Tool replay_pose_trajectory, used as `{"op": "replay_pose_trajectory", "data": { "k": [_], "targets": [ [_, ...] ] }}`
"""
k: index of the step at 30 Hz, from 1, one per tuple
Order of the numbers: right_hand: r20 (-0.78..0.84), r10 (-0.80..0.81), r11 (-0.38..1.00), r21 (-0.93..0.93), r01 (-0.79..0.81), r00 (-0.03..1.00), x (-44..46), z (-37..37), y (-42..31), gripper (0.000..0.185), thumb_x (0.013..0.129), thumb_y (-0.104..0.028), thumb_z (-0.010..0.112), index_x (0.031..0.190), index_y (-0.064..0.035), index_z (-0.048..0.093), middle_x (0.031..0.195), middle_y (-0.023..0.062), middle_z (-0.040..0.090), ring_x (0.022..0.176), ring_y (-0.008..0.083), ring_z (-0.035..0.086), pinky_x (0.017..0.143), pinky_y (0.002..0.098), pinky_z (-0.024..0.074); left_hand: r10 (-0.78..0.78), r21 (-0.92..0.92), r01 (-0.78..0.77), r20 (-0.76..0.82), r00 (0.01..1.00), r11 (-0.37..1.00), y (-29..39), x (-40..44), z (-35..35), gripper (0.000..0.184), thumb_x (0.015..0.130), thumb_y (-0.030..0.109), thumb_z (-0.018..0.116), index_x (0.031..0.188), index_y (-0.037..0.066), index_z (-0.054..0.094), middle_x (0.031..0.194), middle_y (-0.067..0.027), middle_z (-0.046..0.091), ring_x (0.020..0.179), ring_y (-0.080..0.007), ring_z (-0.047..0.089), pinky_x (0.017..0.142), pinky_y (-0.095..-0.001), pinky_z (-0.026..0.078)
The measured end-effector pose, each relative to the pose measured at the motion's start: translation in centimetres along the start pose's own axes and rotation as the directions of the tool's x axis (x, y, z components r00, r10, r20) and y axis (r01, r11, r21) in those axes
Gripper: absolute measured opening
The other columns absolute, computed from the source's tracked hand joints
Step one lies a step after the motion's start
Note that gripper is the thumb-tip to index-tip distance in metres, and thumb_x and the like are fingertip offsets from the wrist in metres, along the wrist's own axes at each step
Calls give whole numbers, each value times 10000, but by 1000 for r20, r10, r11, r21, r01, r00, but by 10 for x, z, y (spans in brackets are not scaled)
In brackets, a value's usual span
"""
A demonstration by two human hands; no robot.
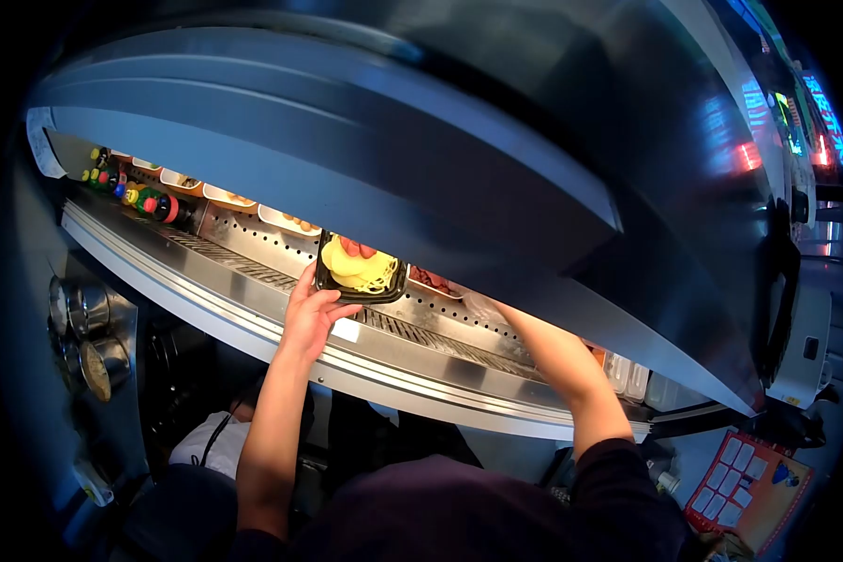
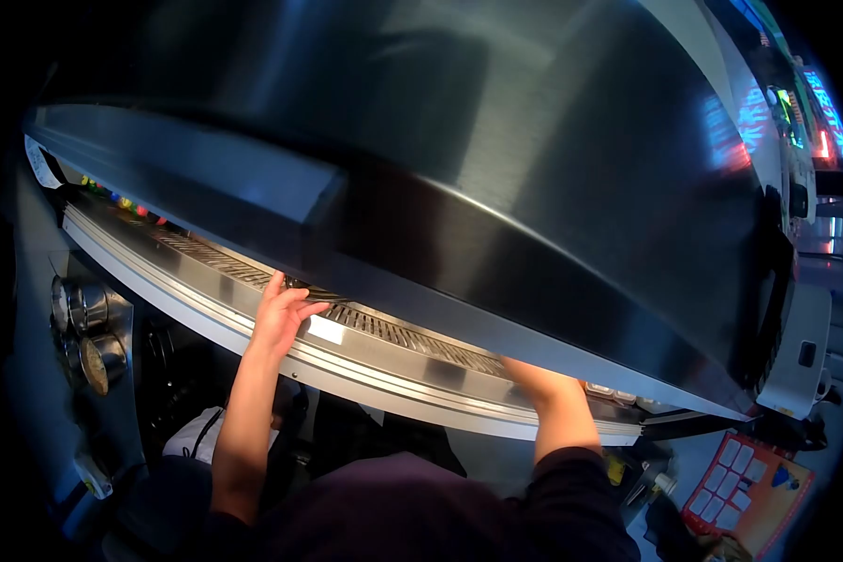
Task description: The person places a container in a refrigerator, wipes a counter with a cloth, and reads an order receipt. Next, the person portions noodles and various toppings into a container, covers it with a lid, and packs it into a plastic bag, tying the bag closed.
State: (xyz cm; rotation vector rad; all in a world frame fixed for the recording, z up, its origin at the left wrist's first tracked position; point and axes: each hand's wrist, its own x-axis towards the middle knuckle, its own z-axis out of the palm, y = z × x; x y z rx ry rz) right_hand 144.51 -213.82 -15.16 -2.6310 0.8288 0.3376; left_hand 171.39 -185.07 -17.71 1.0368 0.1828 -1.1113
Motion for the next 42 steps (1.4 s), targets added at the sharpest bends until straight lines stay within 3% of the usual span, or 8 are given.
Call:
{"op": "replay_pose_trajectory", "data": {
  "k": [11, 12, 17, 22, 30, 38, 41, 42],
  "targets": [
    [41, 16, 1000, -1, -16, 999, 9, -25, -1, 420, 785, -121, 638, 1192, -30, 587, 1139, 231, 645, 1089, 423, 611, 937, 514, 490, 23, 25, -22, -32, 999, 999, 1, -2, -3, 609, 868, -90, 473, 1459, 21, 374, 1265, -173, 556, 1053, -312, 669, 833, -432, 637],
    [43, 23, 1000, -3, -23, 999, 7, -30, 0, 420, 784, -120, 637, 1192, -30, 587, 1139, 231, 645, 1089, 423, 611, 937, 514, 490, 12, 44, -12, -7, 1000, 999, -1, 2, -8, 704, 878, -98, 467, 1533, 32, 248, 1270, -194, 575, 1072, -320, 660, 868, -464, 621],
    [28, 16, 1000, -13, -16, 999, 21, -29, -1, 420, 782, -115, 634, 1191, -30, 587, 1139, 231, 645, 1088, 424, 611, 936, 513, 491, -71, 31, 71, 3, 997, 997, -14, 11, 1, 773, 879, -100, 477, 1569, 32, 154, 1273, -211, 568, 1048, -327, 667, 880, -488, 613],
    [6, -23, 1000, -10, 23, 1000, 41, -12, -16, 419, 781, -111, 630, 1189, -30, 588, 1139, 231, 646, 1088, 424, 611, 934, 513, 491, -151, 15, 150, 139, 979, 989, -27, 13, 6, 683, 857, -111, 468, 1509, 51, 343, 1238, -187, 603, 1016, -302, 690, 823, -451, 635],
    [24, 8, 1000, -16, -7, 1000, 18, -18, -4, 418, 778, -104, 625, 1187, -29, 588, 1140, 232, 646, 1088, 425, 612, 932, 512, 492, -100, -19, 108, 248, 964, 994, -19, -12, -15, 654, 868, -82, 493, 1493, 46, 350, 1286, -159, 583, 1110, -297, 645, 855, -474, 619],
    [58, -31, 985, -169, 40, 998, -17, 11, -5, 418, 775, -97, 620, 1186, -29, 589, 1140, 232, 646, 1087, 426, 612, 930, 512, 493, -21, -23, 24, 109, 994, 999, 5, -56, -29, 659, 856, -73, 510, 1484, 68, 370, 1303, -152, 597, 1069, -286, 679, 820, -441, 632],
    [121, 181, 980, -107, -168, 976, -7, -15, -45, 420, 752, -62, 597, 1171, -29, 598, 1118, 230, 658, 1056, 432, 623, 904, 500, 509, 7, -25, -5, 68, 998, 1000, 5, -74, -42, 660, 857, -75, 513, 1485, 71, 373, 1303, -158, 598, 1072, -298, 677, 829, -456, 627],
    [-88, -74, 995, -79, 67, 993, 1, 4, -34, 373, 793, -94, 582, 1160, -34, 607, 1087, 227, 662, 1007, 428, 633, 869, 502, 514, -5, -80, 7, 34, 999, 997, 4, -83, -46, 659, 859, -80, 516, 1483, 78, 376, 1306, -161, 597, 1077, -304, 673, 834, -466, 621]
  ]
}}
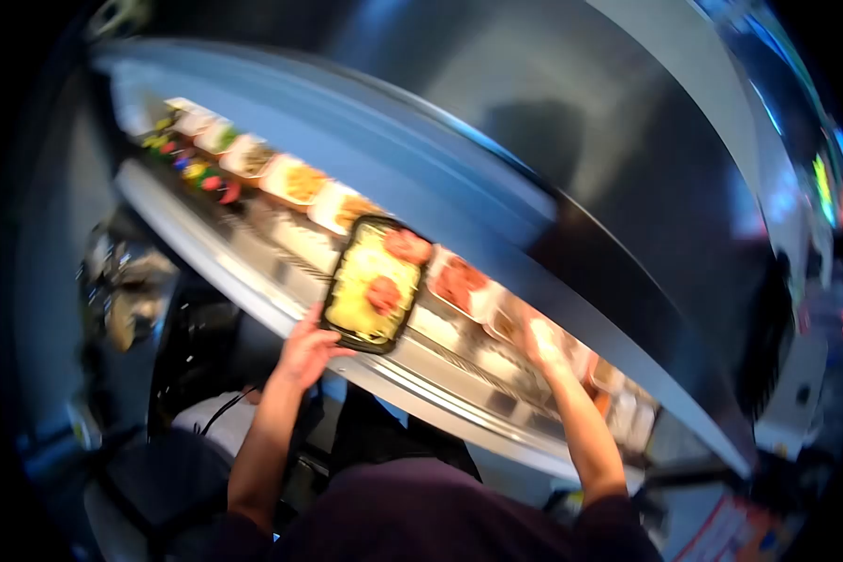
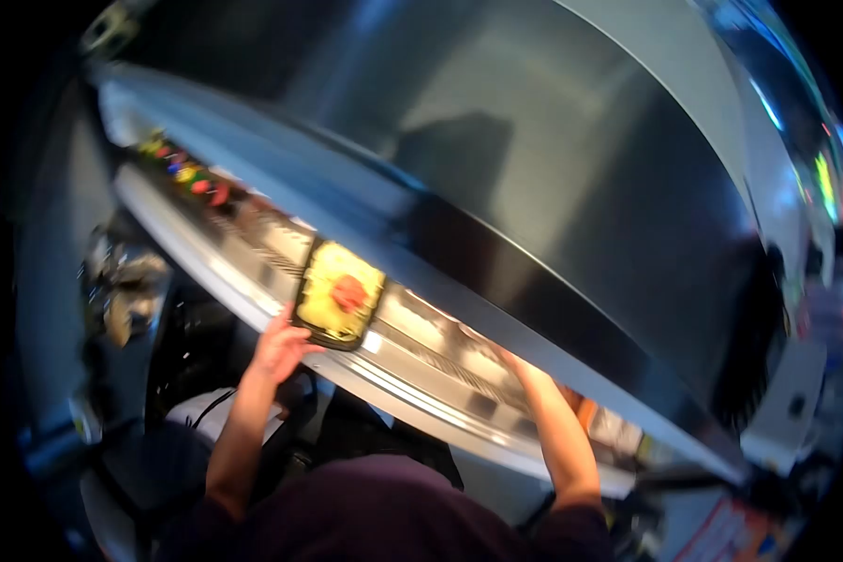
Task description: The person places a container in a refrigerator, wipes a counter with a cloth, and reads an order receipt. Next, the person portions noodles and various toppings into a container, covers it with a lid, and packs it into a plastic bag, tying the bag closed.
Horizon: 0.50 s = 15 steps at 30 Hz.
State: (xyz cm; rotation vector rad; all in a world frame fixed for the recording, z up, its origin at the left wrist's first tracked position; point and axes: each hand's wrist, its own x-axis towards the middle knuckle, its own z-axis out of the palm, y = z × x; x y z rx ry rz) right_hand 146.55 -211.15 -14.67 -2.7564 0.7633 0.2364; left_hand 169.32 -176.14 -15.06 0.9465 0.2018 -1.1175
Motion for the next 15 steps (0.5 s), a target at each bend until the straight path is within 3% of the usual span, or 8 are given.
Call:
{"op": "replay_pose_trajectory", "data": {
  "k": [1, 2, 4, 5, 7, 9, 12, 15],
  "targets": [
    [-253, -267, 964, -78, 255, 930, 5, 21, 11, 331, 833, -126, 568, 1149, -38, 616, 1056, 223, 666, 957, 423, 643, 834, 503, 520, 14, 14, -14, 5, 1000, 1000, -2, -6, -3, 659, 863, -84, 520, 1484, 78, 371, 1306, -153, 597, 1083, -299, 670, 837, -470, 618],
    [-448, -471, 882, -245, 403, 760, 8, 43, 23, 297, 874, -159, 553, 1138, -43, 624, 1024, 220, 670, 908, 418, 653, 798, 505, 526, 28, -5, -28, -1, 1000, 1000, -3, -13, -2, 660, 867, -78, 524, 1489, 74, 363, 1307, -145, 597, 1090, -295, 667, 836, -477, 614],
    [-295, -319, 910, 170, 378, 901, 26, 19, -21, 265, 947, -236, 476, 1053, -47, 630, 986, 231, 654, 865, 415, 636, 775, 495, 515, 59, -44, -59, 2, 998, 997, -9, -27, -6, 652, 884, -61, 508, 1501, 61, 339, 1308, -140, 598, 1076, -295, 675, 848, -463, 604],
    [-152, -326, 941, 40, 336, 933, 36, 43, -20, 296, 968, -268, 442, 923, -38, 623, 927, 234, 630, 841, 413, 608, 765, 495, 492, 56, -54, -56, 11, 998, 997, -10, -33, -7, 647, 889, -55, 502, 1503, 56, 332, 1309, -141, 598, 1074, -298, 678, 851, -457, 601],
    [44, -236, 924, 318, 210, 971, 55, 53, -30, 387, 972, -321, 431, 1069, -16, 650, 1131, 221, 655, 974, 451, 607, 873, 475, 488, 108, -81, -109, -18, 994, 991, -14, -42, -1, 644, 892, -52, 497, 1505, 47, 326, 1308, -145, 598, 1072, -301, 682, 853, -451, 599],
    [-43, -337, 833, 453, 319, 941, 65, 71, -36, 467, 811, -108, 580, 1274, -50, 552, 1083, 258, 656, 1019, 471, 617, 885, 553, 500, 140, -94, -143, -29, 990, 985, -17, -50, -1, 642, 895, -49, 492, 1507, 38, 319, 1308, -149, 598, 1070, -304, 685, 855, -444, 597],
    [-114, -622, 774, 65, 630, 775, 59, 81, -45, 612, 767, -33, 592, 1365, 0, 467, 1299, 319, 531, 1185, 576, 474, 1057, 607, 349, 187, -81, -194, -86, 979, 978, -14, -67, -12, 645, 896, -46, 489, 1513, 20, 311, 1300, -162, 603, 1064, -310, 691, 847, -441, 599],
    [-138, -454, 858, 199, 474, 880, 58, 71, -65, 449, 962, -278, 409, 1323, -70, 577, 1224, 258, 625, 1142, 465, 565, 1079, 510, 347, 180, -105, -189, -93, 979, 976, 28, -68, -37, 651, 893, -45, 491, 1515, 17, 307, 1286, -161, 609, 1047, -309, 696, 845, -437, 599]
  ]
}}
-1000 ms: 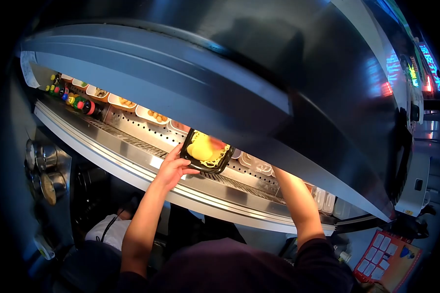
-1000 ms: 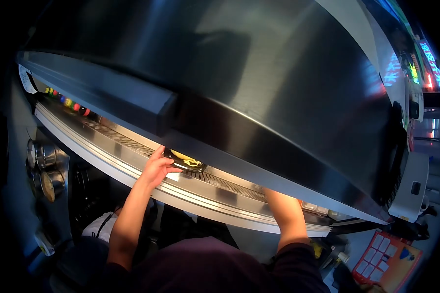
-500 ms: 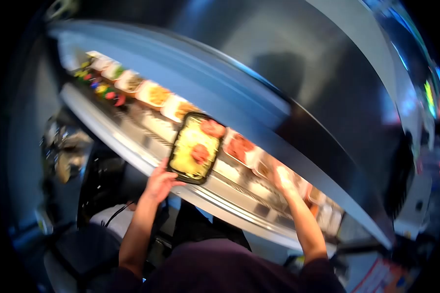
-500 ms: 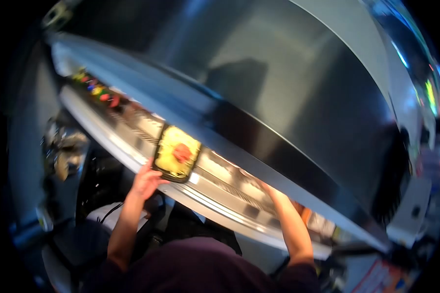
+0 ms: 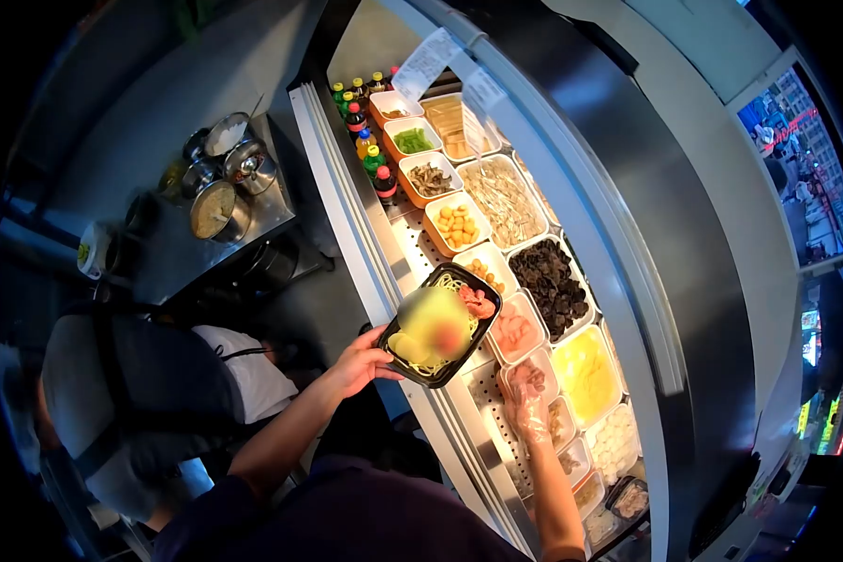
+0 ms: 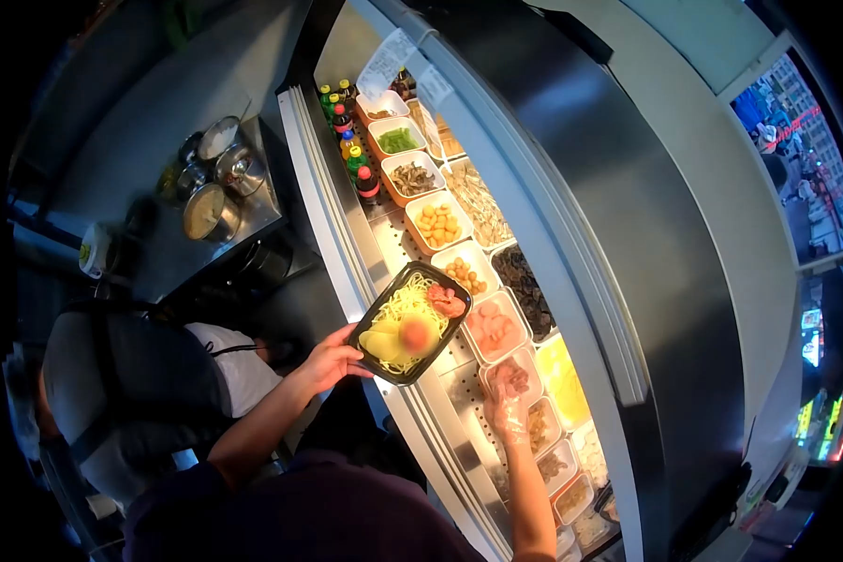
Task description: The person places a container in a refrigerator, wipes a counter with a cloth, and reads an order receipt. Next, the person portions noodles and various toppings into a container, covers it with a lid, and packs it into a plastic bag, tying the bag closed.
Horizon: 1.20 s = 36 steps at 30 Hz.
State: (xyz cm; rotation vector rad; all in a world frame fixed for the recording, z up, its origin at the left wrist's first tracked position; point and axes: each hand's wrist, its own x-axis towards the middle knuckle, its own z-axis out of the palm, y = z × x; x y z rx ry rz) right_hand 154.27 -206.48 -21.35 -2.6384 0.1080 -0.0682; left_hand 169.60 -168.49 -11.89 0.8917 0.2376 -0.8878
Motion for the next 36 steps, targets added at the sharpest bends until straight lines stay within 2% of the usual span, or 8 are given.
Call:
{"op": "replay_pose_trajectory", "data": {
  "k": [2, 8, 12, 16, 18, 26, 34, 36],
  "targets": [
    [339, 220, 974, -21, -227, 915, 5, -15, -14, 438, 924, -236, 499, 1330, -82, 555, 1194, 267, 643, 1097, 446, 615, 1072, 531, 364, -1, -22, 1, 11, 1000, 1000, 18, 14, -13, 652, 891, -43, 494, 1514, 15, 309, 1278, -159, 611, 1031, -304, 699, 841, -435, 603],
    [411, 392, 832, -539, -127, 823, 68, -38, -78, 614, 868, -252, 632, 1422, -55, 458, 1014, 268, 691, 946, 411, 685, 776, 519, 545, -24, -66, 29, 66, 998, 997, 88, 81, -55, 654, 855, -54, 489, 1492, 14, 354, 1246, -146, 626, 1005, -288, 700, 790, -418, 627],
    [353, 642, 737, -530, -420, 681, 121, -31, -94, 449, 900, -410, 629, 1103, -9, 606, 1171, 263, 641, 927, 425, 678, 812, 510, 535, 45, -57, -42, 43, 998, 997, 130, 115, -75, 635, 856, -45, 496, 1480, 0, 387, 1231, -146, 637, 979, -251, 700, 765, -385, 638],
    [258, 525, 843, -294, -451, 812, 183, -8, -110, 293, 892, -334, 640, 845, -46, 664, 980, 204, 698, 864, 396, 678, 780, 499, 524, 80, -57, -81, -13, 997, 995, 149, 130, -78, 630, 848, -46, 494, 1469, 3, 404, 1232, -147, 634, 974, -247, 700, 756, -383, 640],
    [215, 236, 931, -328, -158, 948, 214, 15, -106, 256, 897, -310, 639, 905, -56, 667, 922, 199, 700, 859, 386, 677, 781, 499, 517, 104, -65, -106, -29, 994, 992, 155, 132, -77, 627, 847, -44, 497, 1466, 0, 406, 1235, -148, 632, 978, -251, 701, 753, -382, 640],
    [407, 419, 903, -283, -325, 812, 282, 5, -161, 366, 911, -420, 616, 1107, -120, 690, 980, 157, 705, 991, 322, 667, 851, 457, 496, 144, -128, -158, -114, 983, 979, 151, 120, -78, 625, 852, -34, 491, 1467, 7, 387, 1250, -152, 630, 997, -267, 702, 785, -410, 638],
    [-96, 114, 987, 128, -101, 989, 399, 47, -81, 285, 885, -263, 694, 1010, -8, 715, 855, 166, 726, 695, 241, 689, 681, 360, 554, 226, -119, -250, -184, 957, 961, 208, 149, -95, 598, 870, -29, 481, 1459, 13, 388, 1266, -153, 619, 1046, -270, 683, 781, -410, 629],
    [-203, 245, 955, 221, -199, 948, 470, 85, -7, 260, 883, -269, 684, 940, -17, 701, 815, 157, 714, 649, 209, 656, 620, 358, 519, 297, -66, -308, -139, 945, 949, 238, 179, -102, 589, 881, -30, 474, 1462, 10, 383, 1263, -154, 619, 1030, -272, 689, 784, -402, 630]
  ]
}}
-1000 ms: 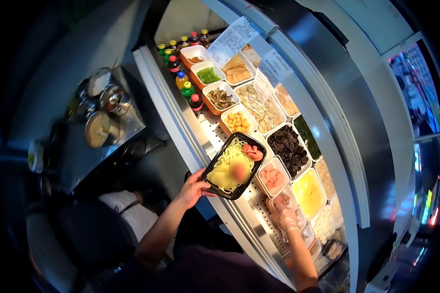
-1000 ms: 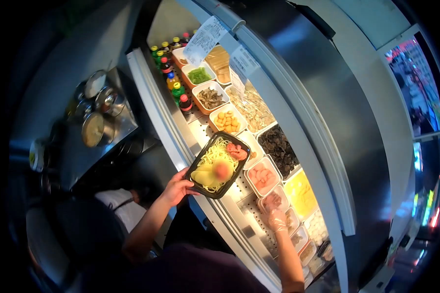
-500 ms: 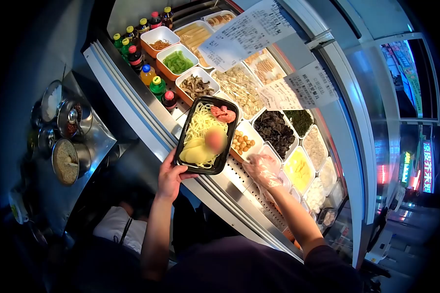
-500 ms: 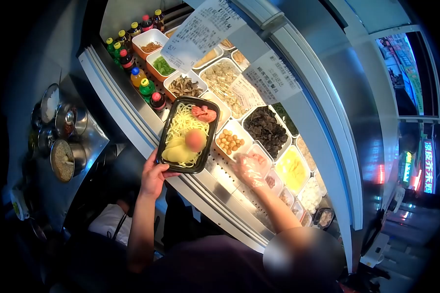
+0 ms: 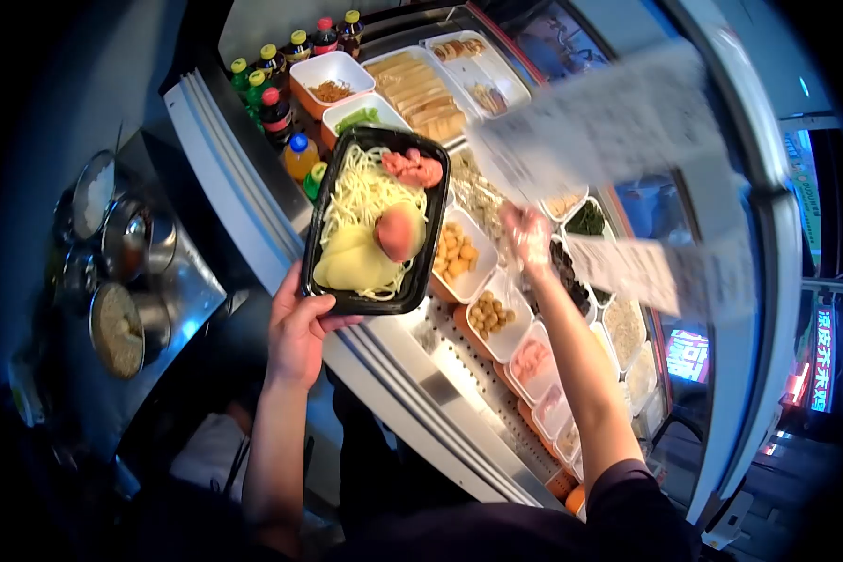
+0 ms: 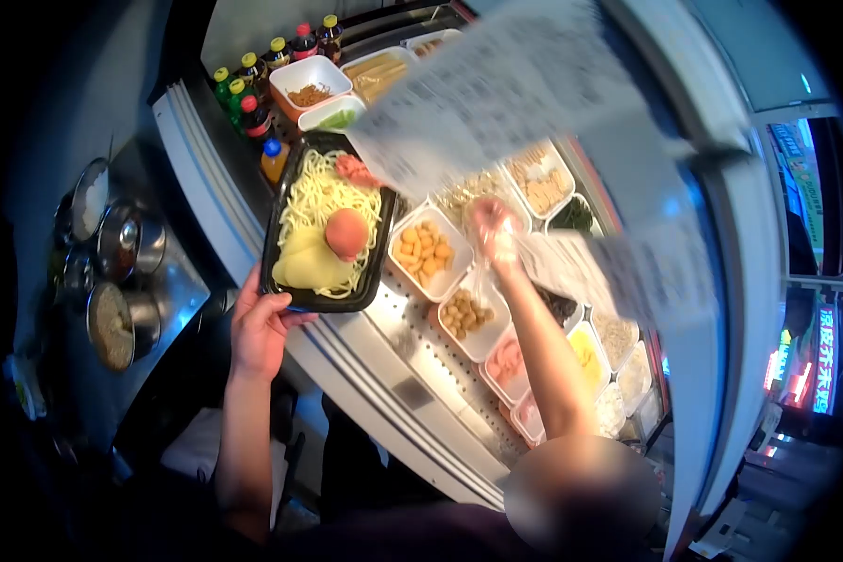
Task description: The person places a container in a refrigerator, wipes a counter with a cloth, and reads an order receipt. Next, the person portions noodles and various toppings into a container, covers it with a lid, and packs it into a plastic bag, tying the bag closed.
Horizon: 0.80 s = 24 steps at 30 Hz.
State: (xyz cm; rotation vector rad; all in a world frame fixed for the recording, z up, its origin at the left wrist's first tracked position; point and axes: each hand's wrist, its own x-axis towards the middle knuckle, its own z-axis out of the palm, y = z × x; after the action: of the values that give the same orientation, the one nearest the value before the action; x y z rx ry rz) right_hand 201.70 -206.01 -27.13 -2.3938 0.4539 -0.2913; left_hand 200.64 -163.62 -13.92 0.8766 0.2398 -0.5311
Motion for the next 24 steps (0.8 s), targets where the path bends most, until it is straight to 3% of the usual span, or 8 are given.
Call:
{"op": "replay_pose_trajectory", "data": {
  "k": [3, 6, 8, 10, 12, 13, 20, 24],
  "targets": [
    [78, 258, 945, 187, -268, 963, 111, 29, 2, 221, 909, -261, 626, 852, -52, 669, 719, 91, 668, 572, 174, 585, 521, 332, 434, 109, -40, -109, 1, 994, 993, 10, 65, 6, 601, 890, -41, 475, 1479, 7, 369, 1281, -147, 607, 1057, -259, 680, 811, -376, 631],
    [17, 377, 833, 432, -346, 926, 195, 66, 10, 230, 945, -223, 518, 806, -73, 623, 603, 19, 554, 493, 141, 520, 443, 271, 363, 160, -75, -159, 9, 987, 984, 18, 119, 16, 585, 897, -37, 473, 1472, -5, 374, 1303, -144, 591, 1075, -251, 670, 822, -367, 629],
    [532, 596, 214, 616, -758, 601, 236, 69, 28, 260, 942, -180, 470, 729, -61, 561, 548, 14, 494, 413, 125, 442, 383, 263, 315, 174, -77, -171, 34, 984, 982, 21, 144, 15, 576, 899, -40, 466, 1467, -8, 377, 1300, -145, 590, 1079, -248, 667, 823, -366, 628],
    [472, 594, 285, 634, -719, 651, 272, 88, 54, 267, 923, -136, 463, 671, -62, 512, 516, 1, 455, 367, 120, 357, 349, 262, 269, 139, -106, -137, 14, 990, 985, 22, 157, 14, 576, 899, -53, 443, 1469, -14, 368, 1310, -156, 582, 1088, -253, 660, 823, -369, 628],
    [665, 629, 87, 454, -887, 403, 301, 108, 96, 261, 923, -126, 472, 670, -76, 511, 496, -1, 439, 364, 122, 352, 348, 274, 276, 112, -134, -111, -1, 994, 985, 20, 161, 10, 579, 896, -60, 441, 1468, -15, 366, 1313, -160, 580, 1089, -259, 658, 825, -377, 629],
    [507, 666, 288, 502, -816, 547, 271, 99, 18, 253, 910, -92, 461, 661, -87, 512, 480, -3, 428, 356, 136, 380, 349, 293, 311, 104, -138, -103, -3, 995, 985, 19, 163, 9, 594, 893, -68, 437, 1479, -7, 356, 1325, -164, 575, 1105, -263, 654, 831, -387, 630],
    [506, 594, 230, 638, -735, 625, 292, 135, 58, 224, 904, -85, 477, 685, -70, 520, 499, 23, 454, 375, 170, 423, 369, 302, 357, 40, -121, -46, -54, 998, 992, 22, 163, 9, 636, 884, -61, 447, 1505, 11, 328, 1324, -168, 586, 1106, -281, 662, 833, -401, 629],
    [442, 543, 400, 611, -683, 714, 312, 100, 100, 228, 934, -112, 479, 728, -41, 549, 524, 51, 473, 420, 180, 476, 388, 295, 393, 49, -131, -58, -74, 996, 990, 21, 164, 12, 641, 877, -53, 459, 1503, 12, 336, 1301, -168, 603, 1081, -283, 674, 827, -406, 629]
  ]
}}
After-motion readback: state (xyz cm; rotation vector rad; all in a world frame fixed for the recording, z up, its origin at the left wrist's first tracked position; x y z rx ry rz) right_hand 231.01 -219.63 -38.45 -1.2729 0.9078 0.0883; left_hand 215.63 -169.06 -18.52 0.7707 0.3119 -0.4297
